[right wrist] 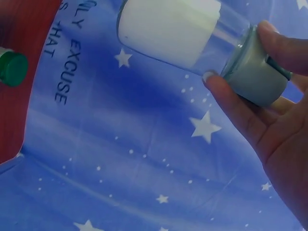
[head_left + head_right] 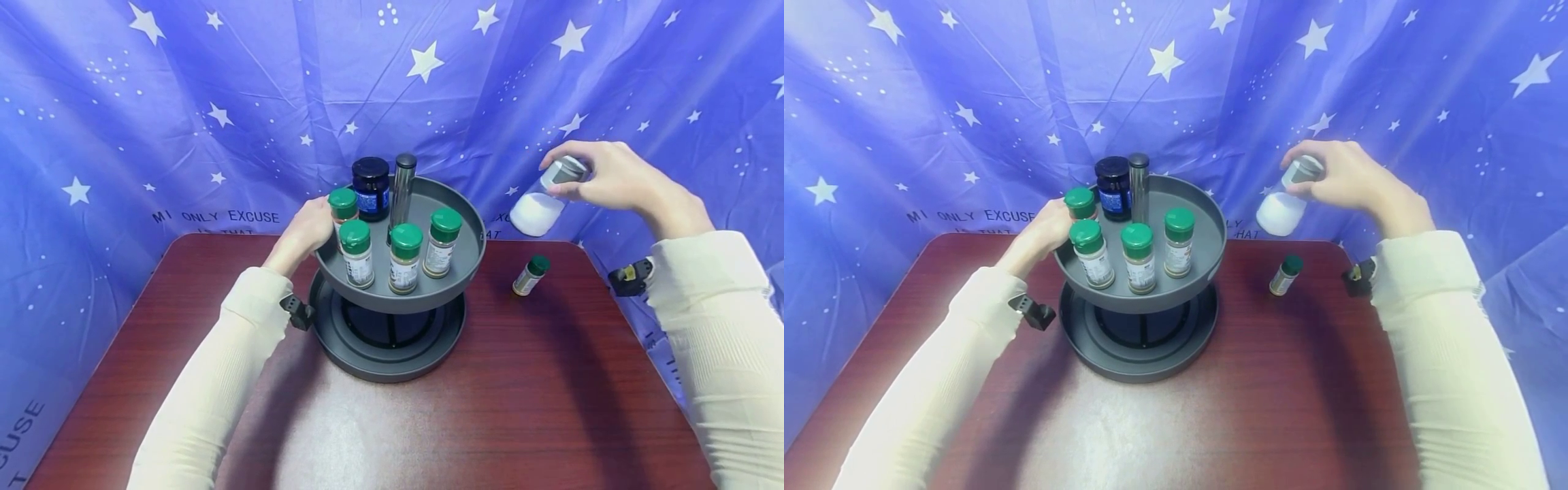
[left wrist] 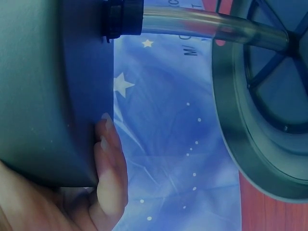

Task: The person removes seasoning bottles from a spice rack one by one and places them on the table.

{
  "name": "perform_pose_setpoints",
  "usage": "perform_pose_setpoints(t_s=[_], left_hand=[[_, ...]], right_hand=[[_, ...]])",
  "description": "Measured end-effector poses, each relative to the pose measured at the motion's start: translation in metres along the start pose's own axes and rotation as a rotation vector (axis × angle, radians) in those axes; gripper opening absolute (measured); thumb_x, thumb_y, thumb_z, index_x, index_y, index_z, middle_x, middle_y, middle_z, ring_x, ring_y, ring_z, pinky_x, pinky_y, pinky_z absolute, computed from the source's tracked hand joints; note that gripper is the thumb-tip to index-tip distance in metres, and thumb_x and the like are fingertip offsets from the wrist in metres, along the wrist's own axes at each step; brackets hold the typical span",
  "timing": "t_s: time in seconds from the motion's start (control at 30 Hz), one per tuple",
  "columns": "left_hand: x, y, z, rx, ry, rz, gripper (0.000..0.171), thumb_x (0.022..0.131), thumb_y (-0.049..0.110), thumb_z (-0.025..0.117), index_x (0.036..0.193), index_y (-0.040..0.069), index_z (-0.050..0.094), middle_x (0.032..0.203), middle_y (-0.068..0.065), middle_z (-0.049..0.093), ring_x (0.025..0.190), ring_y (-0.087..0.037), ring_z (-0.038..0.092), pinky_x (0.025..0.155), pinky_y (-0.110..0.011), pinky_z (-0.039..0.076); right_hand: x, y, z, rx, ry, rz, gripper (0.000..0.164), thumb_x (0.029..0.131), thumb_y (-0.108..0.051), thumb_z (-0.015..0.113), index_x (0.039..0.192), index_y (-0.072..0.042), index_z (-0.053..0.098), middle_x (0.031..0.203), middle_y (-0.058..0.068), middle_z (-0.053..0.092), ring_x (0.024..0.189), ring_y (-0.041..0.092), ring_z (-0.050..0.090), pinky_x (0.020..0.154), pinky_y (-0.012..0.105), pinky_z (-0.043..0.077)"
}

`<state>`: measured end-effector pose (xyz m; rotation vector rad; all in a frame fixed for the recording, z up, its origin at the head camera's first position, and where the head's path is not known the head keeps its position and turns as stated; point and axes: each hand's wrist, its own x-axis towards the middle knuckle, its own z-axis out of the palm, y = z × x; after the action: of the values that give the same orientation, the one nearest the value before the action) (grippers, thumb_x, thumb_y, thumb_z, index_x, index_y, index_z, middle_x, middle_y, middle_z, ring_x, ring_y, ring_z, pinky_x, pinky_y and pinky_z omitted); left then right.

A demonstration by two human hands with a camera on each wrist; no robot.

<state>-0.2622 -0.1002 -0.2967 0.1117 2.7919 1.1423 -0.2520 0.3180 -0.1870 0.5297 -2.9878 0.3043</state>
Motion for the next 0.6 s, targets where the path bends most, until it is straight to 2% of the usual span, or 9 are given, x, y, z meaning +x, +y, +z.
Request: perform_pose_setpoints(t_s=[0.1,0.23,0.47,0.6], left_hand=[[-0.001,0.000,-0.001,-0.010,-0.005,-0.005,0.053,0.107,0.037,0.019,0.151,0.017,0.040,0.153,-0.010,0.044,0.132,-0.030,0.047,0.102,-0.049,0.046],[-0.002,0.001,-0.001,-0.015,-0.002,-0.007,0.054,0.107,0.035,0.015,0.152,0.017,0.038,0.156,-0.009,0.040,0.142,-0.029,0.040,0.113,-0.048,0.039],[-0.003,0.002,-0.002,-0.037,-0.004,-0.026,0.053,0.106,0.035,0.019,0.151,0.018,0.039,0.152,-0.010,0.044,0.130,-0.029,0.047,0.102,-0.048,0.046],[-0.003,0.002,-0.002,-0.028,-0.007,-0.028,0.053,0.106,0.037,0.019,0.152,0.018,0.039,0.153,-0.010,0.043,0.130,-0.029,0.047,0.102,-0.048,0.046]], right_hand=[[0.001,0.006,0.001,-0.016,-0.010,0.017,0.036,0.089,-0.026,0.073,0.122,-0.017,0.063,0.109,0.022,0.067,0.092,0.030,0.058,0.072,0.039,0.041],[0.003,0.014,0.003,-0.026,-0.042,0.041,0.037,0.088,-0.027,0.074,0.122,-0.017,0.063,0.107,0.022,0.067,0.093,0.031,0.059,0.070,0.037,0.042],[0.001,0.028,0.016,0.011,-0.130,0.093,0.042,0.087,-0.030,0.076,0.124,-0.014,0.061,0.113,0.024,0.064,0.099,0.037,0.060,0.068,0.035,0.044],[-0.001,0.035,0.023,0.041,-0.178,0.119,0.044,0.086,-0.028,0.076,0.124,-0.011,0.060,0.110,0.024,0.065,0.091,0.033,0.064,0.065,0.033,0.046]])
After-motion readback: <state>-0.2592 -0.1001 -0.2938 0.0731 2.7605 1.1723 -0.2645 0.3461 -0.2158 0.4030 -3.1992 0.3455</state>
